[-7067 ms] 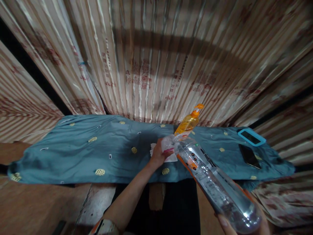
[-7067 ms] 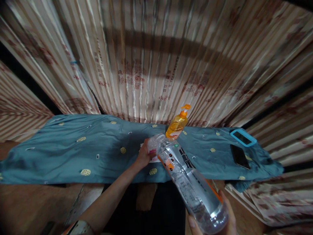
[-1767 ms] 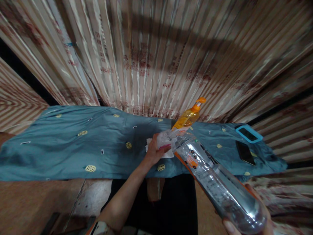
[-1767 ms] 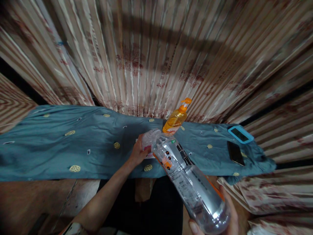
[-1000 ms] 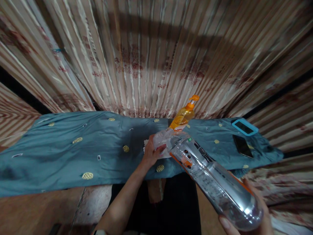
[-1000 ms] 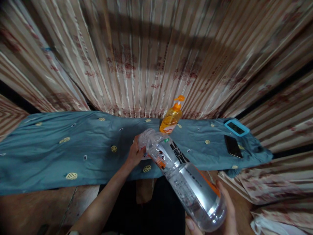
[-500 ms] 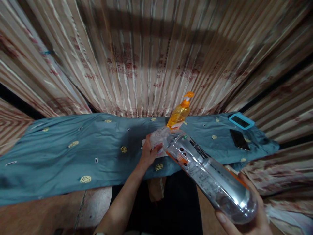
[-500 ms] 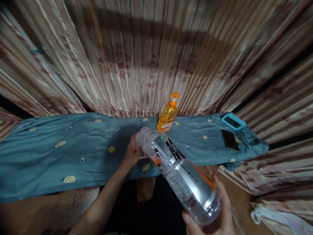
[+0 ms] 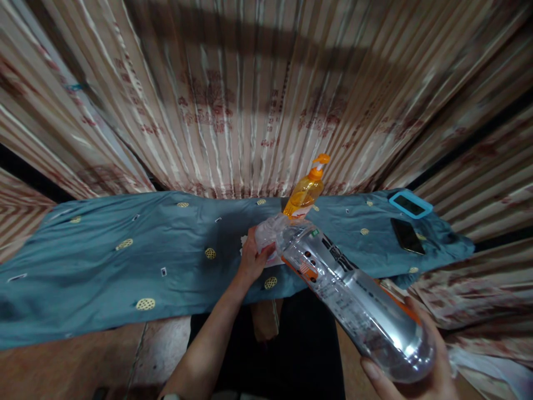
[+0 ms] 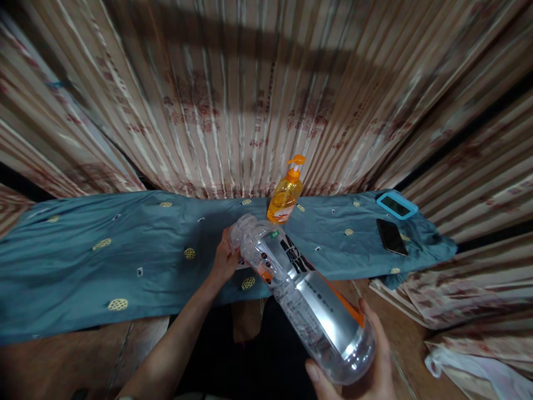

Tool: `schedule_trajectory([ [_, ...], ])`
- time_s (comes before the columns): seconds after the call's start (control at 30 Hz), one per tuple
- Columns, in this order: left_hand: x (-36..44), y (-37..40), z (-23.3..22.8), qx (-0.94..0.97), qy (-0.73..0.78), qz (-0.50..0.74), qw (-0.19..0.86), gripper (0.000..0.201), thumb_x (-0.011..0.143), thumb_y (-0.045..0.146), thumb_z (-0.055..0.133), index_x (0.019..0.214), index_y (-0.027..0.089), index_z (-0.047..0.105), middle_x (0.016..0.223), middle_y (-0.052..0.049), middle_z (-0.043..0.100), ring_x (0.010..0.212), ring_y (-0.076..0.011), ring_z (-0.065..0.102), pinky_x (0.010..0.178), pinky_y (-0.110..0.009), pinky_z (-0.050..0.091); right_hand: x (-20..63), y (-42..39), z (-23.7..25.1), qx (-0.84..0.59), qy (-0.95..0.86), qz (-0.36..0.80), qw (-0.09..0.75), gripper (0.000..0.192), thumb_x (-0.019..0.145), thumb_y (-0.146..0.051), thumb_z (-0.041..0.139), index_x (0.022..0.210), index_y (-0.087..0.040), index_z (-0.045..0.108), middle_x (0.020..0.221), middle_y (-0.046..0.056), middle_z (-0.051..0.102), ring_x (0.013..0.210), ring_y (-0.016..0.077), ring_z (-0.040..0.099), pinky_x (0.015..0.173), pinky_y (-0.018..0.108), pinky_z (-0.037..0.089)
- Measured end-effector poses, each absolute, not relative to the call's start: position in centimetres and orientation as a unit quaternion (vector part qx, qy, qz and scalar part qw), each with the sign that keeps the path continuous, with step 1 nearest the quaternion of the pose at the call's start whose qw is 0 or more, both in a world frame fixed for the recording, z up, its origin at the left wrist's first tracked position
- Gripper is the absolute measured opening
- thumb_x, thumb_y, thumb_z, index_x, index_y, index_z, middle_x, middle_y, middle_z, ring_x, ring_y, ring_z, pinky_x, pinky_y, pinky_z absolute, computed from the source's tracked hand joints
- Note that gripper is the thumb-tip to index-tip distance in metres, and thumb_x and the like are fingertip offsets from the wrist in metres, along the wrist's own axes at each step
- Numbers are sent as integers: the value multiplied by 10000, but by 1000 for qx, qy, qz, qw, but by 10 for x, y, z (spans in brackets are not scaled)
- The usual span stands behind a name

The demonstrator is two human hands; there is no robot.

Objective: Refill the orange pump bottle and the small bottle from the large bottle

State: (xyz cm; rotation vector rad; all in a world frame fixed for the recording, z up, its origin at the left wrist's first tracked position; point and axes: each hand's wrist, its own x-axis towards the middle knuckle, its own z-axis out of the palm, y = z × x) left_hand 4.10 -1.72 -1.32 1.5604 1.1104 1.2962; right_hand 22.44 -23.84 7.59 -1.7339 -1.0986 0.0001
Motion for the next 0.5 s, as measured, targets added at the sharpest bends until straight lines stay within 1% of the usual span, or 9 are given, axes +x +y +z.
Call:
schedule_trajectory([
  [0.13,41,-18,-12,615,434,518,407,607,841,660,680,1184,175,554,1055,-108,687,981,-297,679,914,-454,552,224,-240,75,-717,-463,-3,521,1014,763,-651,785,1569,-145,436,1505,250,529,1437,542,411,1180,804,218],
  [0.23,41,-18,-11,614,436,515,409,616,837,664,689,1188,175,559,1076,-114,698,999,-298,675,931,-457,548,223,-241,76,-726,-462,-6,510,1030,767,-670,771,1562,-106,437,1486,265,538,1431,547,414,1182,805,208],
  [0.33,42,-18,-12,616,436,513,408,645,831,709,660,1190,184,556,1086,-109,701,1001,-291,677,922,-440,545,221,-240,77,-724,-462,-15,512,1039,776,-676,762,1555,-72,436,1494,282,526,1433,548,412,1198,784,202],
  [0.43,42,-18,-13,617,437,514,405,671,826,744,627,1191,186,549,1073,-100,697,977,-280,681,894,-421,547,217,-239,78,-723,-456,-15,519,1046,768,-680,768,1564,-90,430,1536,274,493,1447,554,396,1206,777,201],
  [0.5,42,-18,-13,619,434,517,402,646,835,717,633,1192,185,550,1077,-99,699,979,-278,683,893,-419,551,215,-240,79,-728,-445,-5,521,1055,756,-691,772,1571,-116,427,1549,259,487,1446,560,397,1198,787,208],
])
